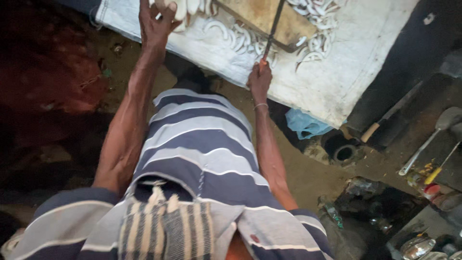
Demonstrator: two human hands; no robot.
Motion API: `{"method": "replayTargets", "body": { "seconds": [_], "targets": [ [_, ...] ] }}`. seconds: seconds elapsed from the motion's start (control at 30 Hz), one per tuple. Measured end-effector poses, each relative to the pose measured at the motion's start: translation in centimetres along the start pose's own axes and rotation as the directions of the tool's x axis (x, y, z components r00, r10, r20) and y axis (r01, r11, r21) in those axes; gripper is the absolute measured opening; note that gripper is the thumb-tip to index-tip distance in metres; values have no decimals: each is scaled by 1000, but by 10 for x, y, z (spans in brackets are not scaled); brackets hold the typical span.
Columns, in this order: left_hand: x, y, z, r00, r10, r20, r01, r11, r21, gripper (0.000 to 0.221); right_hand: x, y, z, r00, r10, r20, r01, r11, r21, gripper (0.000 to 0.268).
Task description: The person uses a knife to slice coconut meat into smaller pieces on a wooden block, handling the coconut pieces by hand and moving them aside on a cloth-covered surface.
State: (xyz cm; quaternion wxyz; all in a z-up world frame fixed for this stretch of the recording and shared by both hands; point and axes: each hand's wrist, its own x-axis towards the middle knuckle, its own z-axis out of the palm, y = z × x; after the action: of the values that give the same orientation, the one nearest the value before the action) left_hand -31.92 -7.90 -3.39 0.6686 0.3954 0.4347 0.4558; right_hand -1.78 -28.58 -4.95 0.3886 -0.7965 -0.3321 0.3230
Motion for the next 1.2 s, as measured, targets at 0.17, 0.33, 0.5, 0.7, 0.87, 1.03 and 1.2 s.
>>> {"method": "replayTargets", "body": {
  "seconds": [0.17, 0.33, 0.5, 0.7, 0.87, 1.03, 1.2],
  "targets": [
    [-18, 13, 49, 942, 63, 329, -156, 952, 263, 65, -9, -8, 0, 995, 91, 38, -93, 993, 69, 18],
    [5, -2, 120, 916, 154, 371, -217, 967, 135, 78, -12, -17, -1, 1000, -23, 0, 23, 1000, 6, 22],
    [46, -5, 161, 897, 26, 441, -306, 758, 576, 78, -12, -23, 4, 998, 14, -55, -18, 997, -78, 25],
    [75, 19, 176, 613, 303, 730, -765, 459, 452, 85, -18, -39, 10, 990, -16, -140, -28, 952, -306, 24],
    [92, 35, 175, 622, -104, 776, -696, 381, 609, 96, -30, -48, 29, 976, 90, -196, -153, 930, -333, 27],
    [111, 34, 172, 522, -35, 852, -770, 409, 489, 82, -29, -73, 56, 937, 218, -271, -284, 929, -236, 26],
    [119, 22, 185, 480, -59, 875, -752, 487, 445, 92, -24, -117, 67, 890, 386, -244, -416, 905, -84, 31]
  ]
}}
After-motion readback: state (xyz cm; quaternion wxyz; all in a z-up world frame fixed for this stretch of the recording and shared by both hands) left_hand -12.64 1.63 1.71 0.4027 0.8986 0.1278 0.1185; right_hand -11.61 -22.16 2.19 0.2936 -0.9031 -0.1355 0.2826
